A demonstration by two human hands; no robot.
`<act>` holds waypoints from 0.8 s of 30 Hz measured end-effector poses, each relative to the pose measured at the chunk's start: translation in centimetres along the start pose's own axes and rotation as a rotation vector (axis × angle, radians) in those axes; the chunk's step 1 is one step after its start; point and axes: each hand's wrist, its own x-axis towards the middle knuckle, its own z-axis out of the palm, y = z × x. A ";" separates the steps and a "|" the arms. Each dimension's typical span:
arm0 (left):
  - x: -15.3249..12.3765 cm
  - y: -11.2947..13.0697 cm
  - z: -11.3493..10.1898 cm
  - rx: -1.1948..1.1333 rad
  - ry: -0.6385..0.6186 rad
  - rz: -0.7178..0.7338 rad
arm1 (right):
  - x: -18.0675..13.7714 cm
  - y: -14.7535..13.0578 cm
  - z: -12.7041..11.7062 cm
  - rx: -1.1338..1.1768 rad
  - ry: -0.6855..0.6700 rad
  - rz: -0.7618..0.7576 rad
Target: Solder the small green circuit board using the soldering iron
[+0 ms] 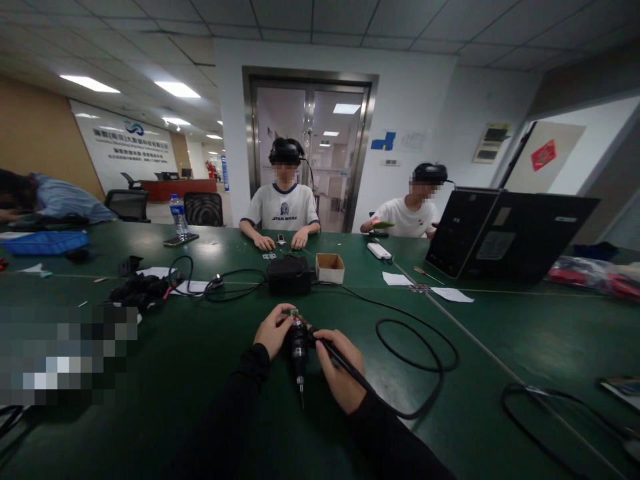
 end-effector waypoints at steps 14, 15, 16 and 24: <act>0.3 -0.7 -0.1 0.017 0.007 0.030 | 0.1 -0.1 0.1 0.013 0.012 -0.026; 0.3 -0.7 -0.1 0.016 0.006 0.029 | 0.1 -0.1 0.1 0.013 0.007 -0.026; 0.3 -0.7 -0.1 0.014 0.006 0.029 | 0.1 -0.1 0.1 0.013 0.003 -0.026; 0.1 -0.6 -0.1 0.016 0.002 0.014 | 0.1 -0.4 -0.1 -0.010 0.013 -0.023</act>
